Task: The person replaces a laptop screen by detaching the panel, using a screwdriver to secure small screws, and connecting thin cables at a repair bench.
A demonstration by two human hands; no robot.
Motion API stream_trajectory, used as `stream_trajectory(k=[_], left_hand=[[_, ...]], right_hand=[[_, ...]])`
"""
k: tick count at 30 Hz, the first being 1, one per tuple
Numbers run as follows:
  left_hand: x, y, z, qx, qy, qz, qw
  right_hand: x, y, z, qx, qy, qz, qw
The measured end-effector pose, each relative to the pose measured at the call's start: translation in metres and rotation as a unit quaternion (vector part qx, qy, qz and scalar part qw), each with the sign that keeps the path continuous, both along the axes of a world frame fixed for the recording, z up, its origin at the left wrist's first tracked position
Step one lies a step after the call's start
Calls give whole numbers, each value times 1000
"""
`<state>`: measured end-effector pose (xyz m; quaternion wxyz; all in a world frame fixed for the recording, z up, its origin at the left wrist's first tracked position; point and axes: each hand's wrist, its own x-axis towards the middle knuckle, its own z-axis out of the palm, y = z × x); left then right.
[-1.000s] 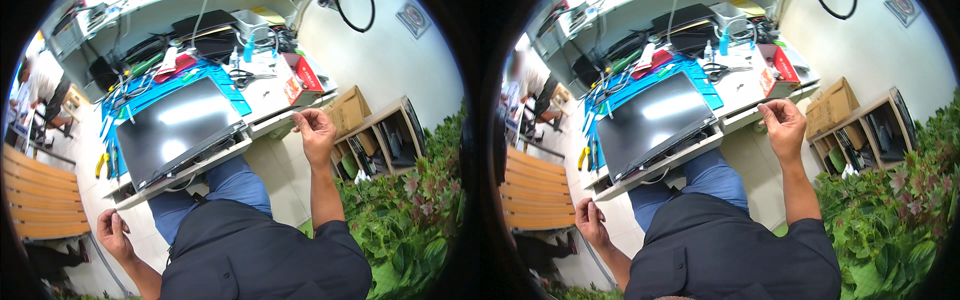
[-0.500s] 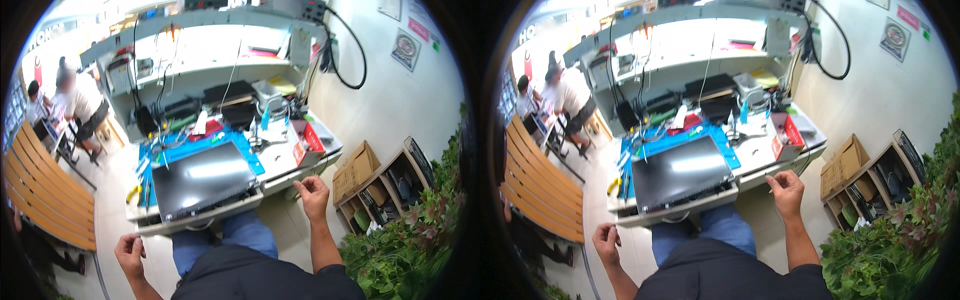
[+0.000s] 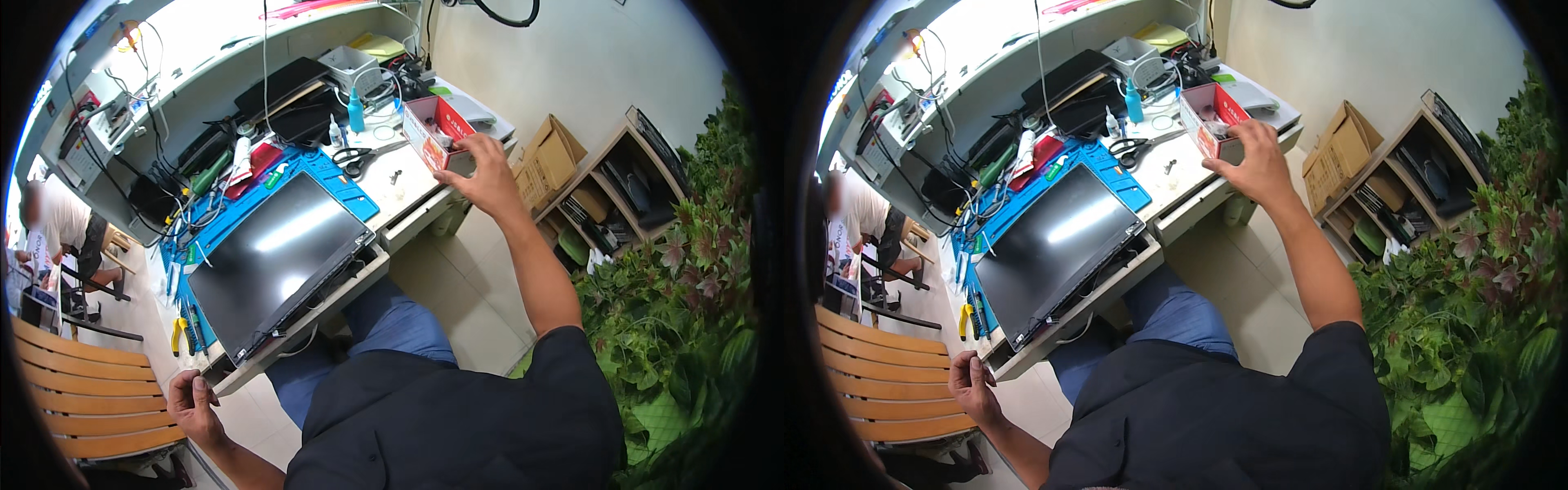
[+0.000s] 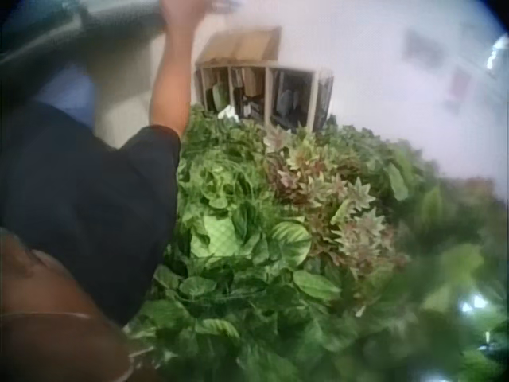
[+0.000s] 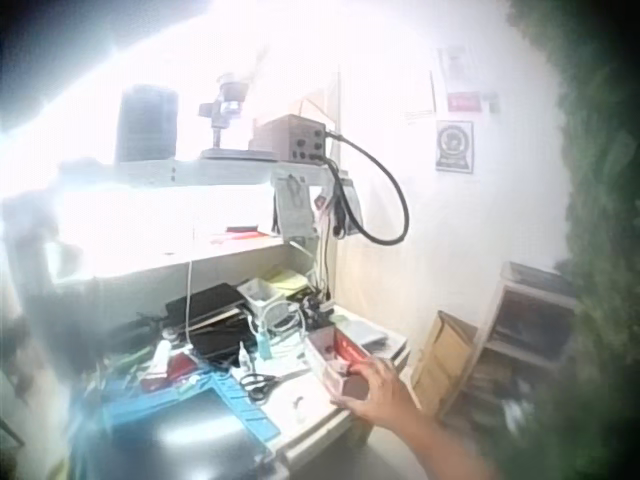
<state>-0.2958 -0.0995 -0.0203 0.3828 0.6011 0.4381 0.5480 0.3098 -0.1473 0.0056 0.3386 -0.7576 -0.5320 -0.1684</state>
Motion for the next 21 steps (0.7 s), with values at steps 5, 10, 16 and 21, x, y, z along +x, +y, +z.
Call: stream_trajectory(k=[5,10,16,21], left_hand=[[-1,4,-16,-34,-12,-23,999],[-8,8,-13,-40,-6,-16,999],[-10,13,-13,-39,-5,-14,999],[-5,15,-13,-53,15,-3,998]], right_hand=[[17,15,-29,46,-22,30,998],[8,10,-10,87,-14,55,995],[39,-17,55,79,-61,25,995],[120,12,66,26,-95,-58,993]])
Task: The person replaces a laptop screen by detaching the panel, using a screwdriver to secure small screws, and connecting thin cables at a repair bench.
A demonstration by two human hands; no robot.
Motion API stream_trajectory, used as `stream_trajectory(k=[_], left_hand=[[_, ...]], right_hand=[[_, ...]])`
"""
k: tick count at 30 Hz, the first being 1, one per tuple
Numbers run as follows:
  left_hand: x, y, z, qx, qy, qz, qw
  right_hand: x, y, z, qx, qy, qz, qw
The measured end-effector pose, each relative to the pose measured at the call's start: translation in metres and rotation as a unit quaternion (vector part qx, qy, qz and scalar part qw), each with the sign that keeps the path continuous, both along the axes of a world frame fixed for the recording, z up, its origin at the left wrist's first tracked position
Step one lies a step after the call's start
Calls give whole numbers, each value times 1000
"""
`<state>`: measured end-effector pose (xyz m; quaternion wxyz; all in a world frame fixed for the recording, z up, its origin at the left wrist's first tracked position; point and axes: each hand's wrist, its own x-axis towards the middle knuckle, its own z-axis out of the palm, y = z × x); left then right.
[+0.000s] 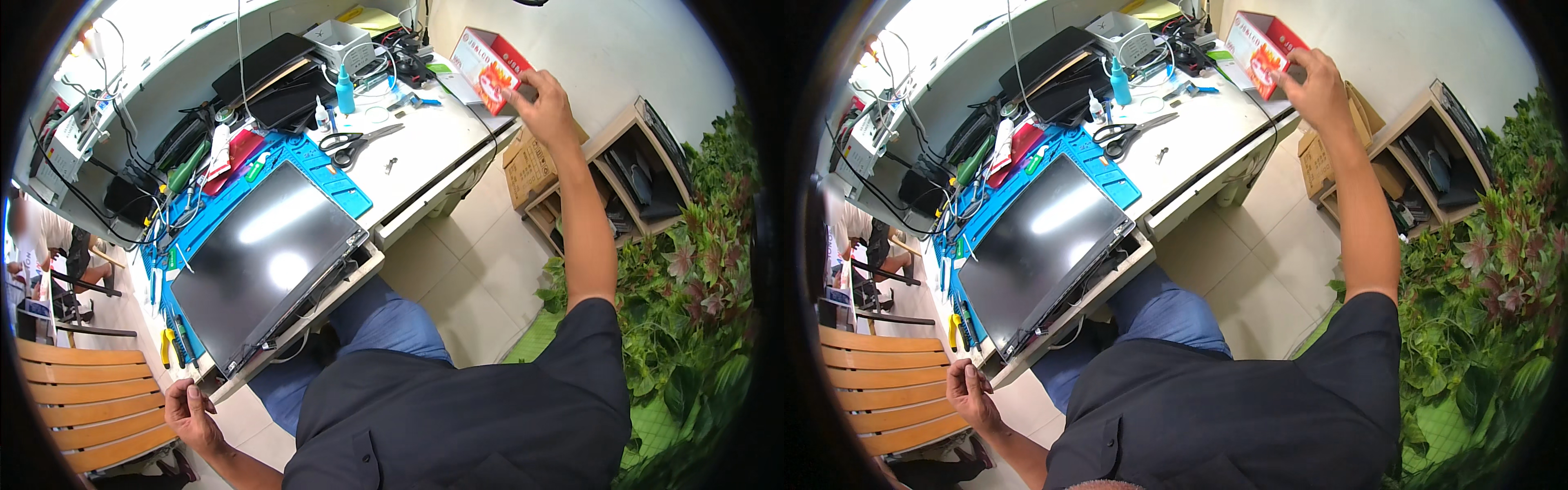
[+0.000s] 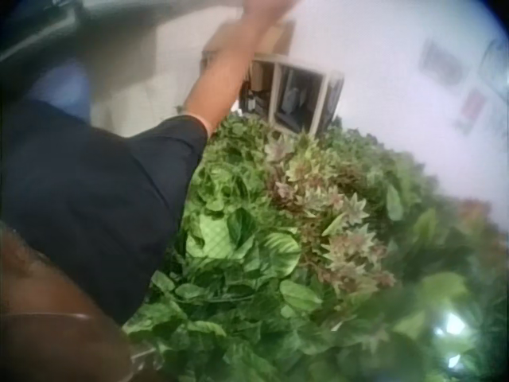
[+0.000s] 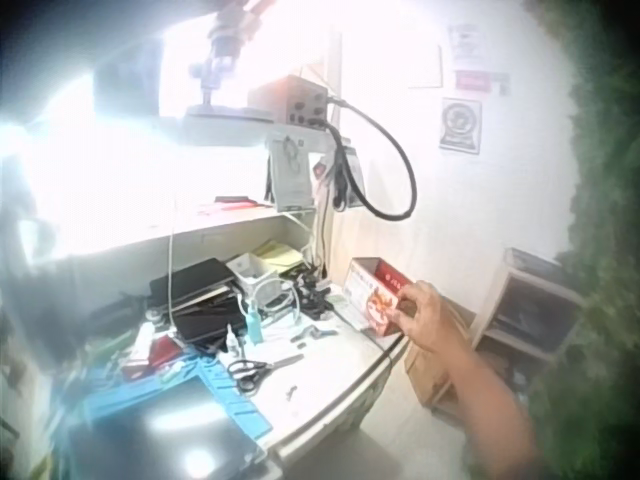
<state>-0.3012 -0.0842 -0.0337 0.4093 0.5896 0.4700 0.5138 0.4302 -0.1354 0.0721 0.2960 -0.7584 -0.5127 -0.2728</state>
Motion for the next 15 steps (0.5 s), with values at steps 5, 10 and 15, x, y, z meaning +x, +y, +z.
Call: stream_trajectory(k=[5,10,15], left_hand=[[4,2,3,-4,10,7,1000],[10,-3,7,-10,19,20,1000],[15,-10,10,-8,28,36,999]], right_hand=[[92,71,-13,6,-18,-10,1000],[111,129,-24,-63,0,-14,998],[107,158,-43,-125,51,-38,990]])
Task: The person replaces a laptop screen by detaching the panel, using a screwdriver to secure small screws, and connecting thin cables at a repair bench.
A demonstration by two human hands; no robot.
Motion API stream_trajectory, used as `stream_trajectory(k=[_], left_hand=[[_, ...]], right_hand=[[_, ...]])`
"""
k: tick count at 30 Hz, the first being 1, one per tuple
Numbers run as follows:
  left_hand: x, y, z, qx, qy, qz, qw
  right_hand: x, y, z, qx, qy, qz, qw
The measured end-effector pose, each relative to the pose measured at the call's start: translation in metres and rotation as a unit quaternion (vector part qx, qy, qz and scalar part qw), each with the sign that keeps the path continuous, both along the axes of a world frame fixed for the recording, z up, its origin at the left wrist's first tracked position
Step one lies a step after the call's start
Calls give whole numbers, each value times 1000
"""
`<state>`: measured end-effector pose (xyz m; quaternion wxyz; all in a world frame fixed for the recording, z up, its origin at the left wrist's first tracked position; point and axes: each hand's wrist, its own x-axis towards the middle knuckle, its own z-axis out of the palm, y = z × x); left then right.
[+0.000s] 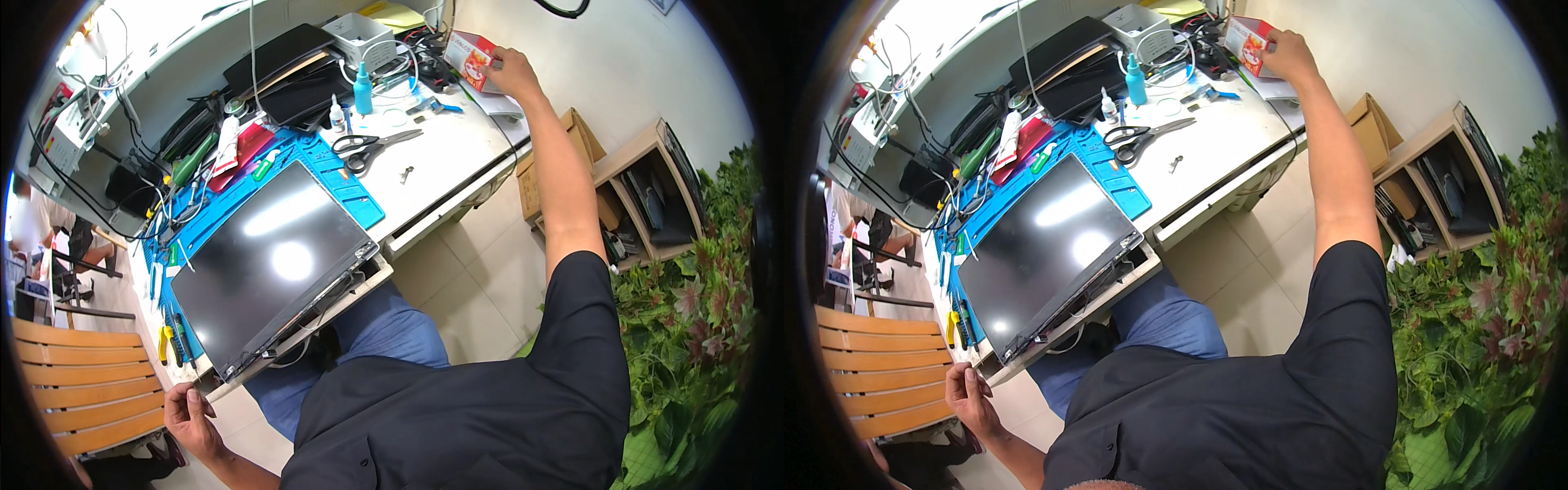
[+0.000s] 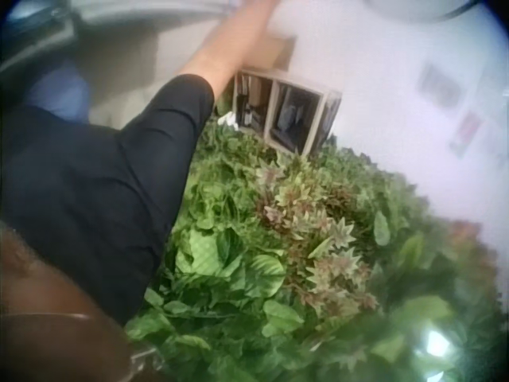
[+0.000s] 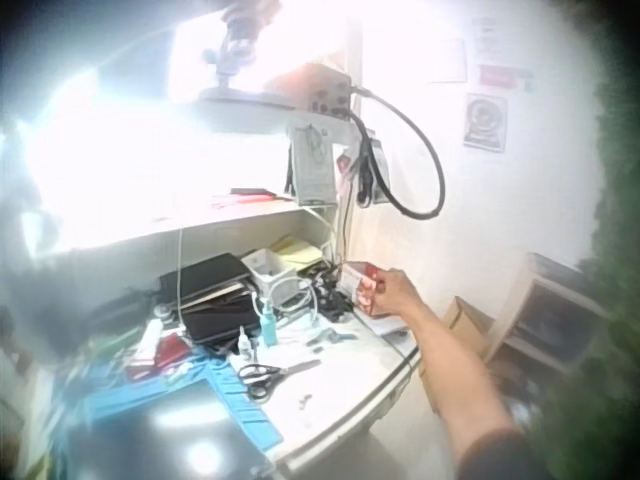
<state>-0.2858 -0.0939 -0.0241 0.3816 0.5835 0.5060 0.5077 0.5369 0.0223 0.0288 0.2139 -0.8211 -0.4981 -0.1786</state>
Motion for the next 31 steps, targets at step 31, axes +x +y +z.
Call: stream_trajectory(k=[31], left_hand=[[15,39,-25,-223,-116,-41,967]], right_hand=[[-320,-103,-87,-66,672,243,696]])
